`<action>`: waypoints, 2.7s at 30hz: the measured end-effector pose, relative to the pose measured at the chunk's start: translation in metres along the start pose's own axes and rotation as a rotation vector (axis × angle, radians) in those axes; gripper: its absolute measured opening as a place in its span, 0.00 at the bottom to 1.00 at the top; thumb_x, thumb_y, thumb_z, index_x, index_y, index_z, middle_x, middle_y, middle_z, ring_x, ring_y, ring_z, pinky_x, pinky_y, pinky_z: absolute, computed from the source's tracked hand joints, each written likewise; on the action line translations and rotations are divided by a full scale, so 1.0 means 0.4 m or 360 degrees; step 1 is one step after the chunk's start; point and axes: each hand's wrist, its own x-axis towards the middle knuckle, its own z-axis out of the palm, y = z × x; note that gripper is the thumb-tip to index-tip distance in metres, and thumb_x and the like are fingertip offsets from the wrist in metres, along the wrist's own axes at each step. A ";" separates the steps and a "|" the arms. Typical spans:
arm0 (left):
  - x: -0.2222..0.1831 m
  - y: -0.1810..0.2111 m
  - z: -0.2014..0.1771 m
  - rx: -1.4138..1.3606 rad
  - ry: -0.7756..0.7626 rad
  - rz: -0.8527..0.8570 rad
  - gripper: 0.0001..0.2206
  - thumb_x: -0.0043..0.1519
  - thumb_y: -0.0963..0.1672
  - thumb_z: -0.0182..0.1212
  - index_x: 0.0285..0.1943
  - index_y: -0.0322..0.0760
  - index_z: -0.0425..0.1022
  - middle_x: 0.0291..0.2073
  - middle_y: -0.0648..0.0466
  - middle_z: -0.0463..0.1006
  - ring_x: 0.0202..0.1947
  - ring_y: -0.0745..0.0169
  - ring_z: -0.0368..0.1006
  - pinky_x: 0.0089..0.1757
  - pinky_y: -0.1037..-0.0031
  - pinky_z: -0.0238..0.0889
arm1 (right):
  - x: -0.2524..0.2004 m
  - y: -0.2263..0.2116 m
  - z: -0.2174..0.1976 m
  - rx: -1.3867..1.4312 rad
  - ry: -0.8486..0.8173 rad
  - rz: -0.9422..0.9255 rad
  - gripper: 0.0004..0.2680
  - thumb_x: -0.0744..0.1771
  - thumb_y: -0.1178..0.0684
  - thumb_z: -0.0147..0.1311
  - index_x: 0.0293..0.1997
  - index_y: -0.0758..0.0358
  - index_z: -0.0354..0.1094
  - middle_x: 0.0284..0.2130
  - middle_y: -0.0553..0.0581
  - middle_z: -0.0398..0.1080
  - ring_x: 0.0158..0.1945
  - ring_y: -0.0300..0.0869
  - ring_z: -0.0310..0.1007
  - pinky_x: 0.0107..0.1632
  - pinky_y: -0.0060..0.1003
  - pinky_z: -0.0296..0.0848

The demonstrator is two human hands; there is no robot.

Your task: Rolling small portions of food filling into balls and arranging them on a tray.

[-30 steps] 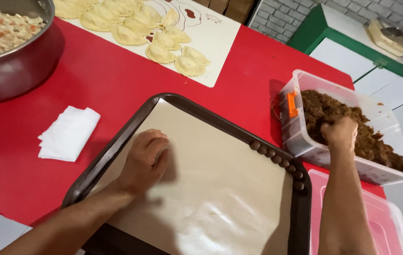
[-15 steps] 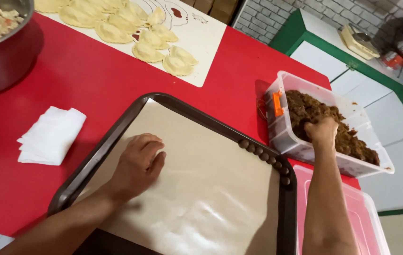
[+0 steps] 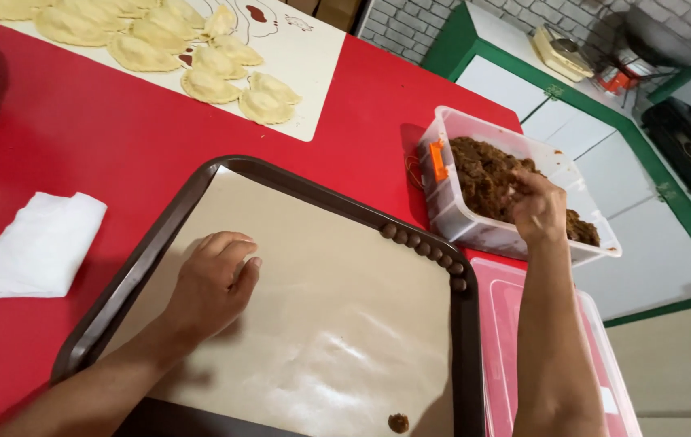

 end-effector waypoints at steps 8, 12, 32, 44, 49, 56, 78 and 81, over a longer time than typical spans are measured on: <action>0.037 0.103 -0.041 -0.0845 0.0278 -0.0483 0.10 0.68 0.43 0.56 0.45 0.30 0.81 0.24 0.42 0.74 0.29 0.60 0.70 0.38 0.61 0.69 | -0.091 -0.386 0.180 0.1459 -0.0047 0.0762 0.06 0.66 0.62 0.54 0.45 0.71 0.73 0.31 0.62 0.76 0.32 0.47 0.80 0.33 0.35 0.79; 0.076 0.252 -0.030 -0.2098 0.0265 -0.2082 0.26 0.62 0.56 0.56 0.55 0.32 0.78 0.44 0.46 0.83 0.41 0.60 0.77 0.38 0.72 0.72 | -0.265 -0.624 0.328 0.1630 -0.0455 0.0568 0.07 0.66 0.65 0.51 0.46 0.77 0.71 0.32 0.71 0.75 0.32 0.53 0.80 0.31 0.37 0.76; 0.029 0.338 -0.055 -0.3655 0.0473 -0.1827 0.26 0.68 0.51 0.53 0.64 0.22 0.70 0.57 0.30 0.76 0.56 0.34 0.75 0.54 0.51 0.71 | -0.422 -0.850 0.389 0.0356 -0.0451 -0.0757 0.05 0.69 0.59 0.53 0.45 0.68 0.74 0.55 0.70 0.66 0.58 0.56 0.69 0.62 0.49 0.67; -0.013 0.307 0.024 -0.3499 -0.0138 -0.0967 0.39 0.72 0.58 0.38 0.83 0.31 0.31 0.78 0.33 0.20 0.76 0.34 0.12 0.68 0.44 0.11 | -0.499 -0.929 0.492 0.0246 -0.0988 -0.1033 0.32 0.70 0.26 0.30 0.73 0.68 0.56 0.70 0.82 0.53 0.77 0.77 0.34 0.74 0.62 0.17; 0.018 0.385 -0.007 -0.3470 0.0075 -0.1171 0.35 0.62 0.48 0.46 0.81 0.41 0.44 0.75 0.50 0.47 0.76 0.53 0.38 0.69 0.52 0.37 | -0.438 -0.814 0.492 -0.0388 -0.1046 -0.0883 0.32 0.69 0.26 0.06 0.80 0.50 0.41 0.80 0.60 0.33 0.85 0.60 0.32 0.73 0.82 0.23; -0.044 0.390 0.092 -0.3283 0.0024 -0.1104 0.34 0.59 0.57 0.48 0.62 0.23 0.58 0.62 0.28 0.64 0.71 0.34 0.57 0.66 0.43 0.51 | -0.505 -0.801 0.467 -0.0694 -0.0971 -0.1017 0.34 0.63 0.35 0.51 0.81 0.42 0.42 0.81 0.58 0.37 0.86 0.60 0.37 0.76 0.85 0.30; -0.061 0.421 0.089 -0.3419 -0.0324 -0.0986 0.40 0.66 0.59 0.39 0.83 0.38 0.34 0.80 0.39 0.40 0.78 0.39 0.40 0.68 0.47 0.42 | -0.509 -0.829 0.394 -0.0409 -0.1115 -0.0703 0.40 0.54 0.45 0.52 0.80 0.45 0.44 0.80 0.61 0.31 0.83 0.71 0.25 0.72 0.81 0.18; -0.040 0.442 0.050 -0.3405 -0.0246 -0.0923 0.37 0.67 0.58 0.41 0.83 0.43 0.38 0.81 0.46 0.42 0.79 0.45 0.41 0.68 0.48 0.45 | -0.513 -0.808 0.401 -0.0409 -0.0982 -0.1035 0.35 0.68 0.26 0.09 0.77 0.54 0.53 0.78 0.62 0.39 0.83 0.61 0.29 0.75 0.81 0.24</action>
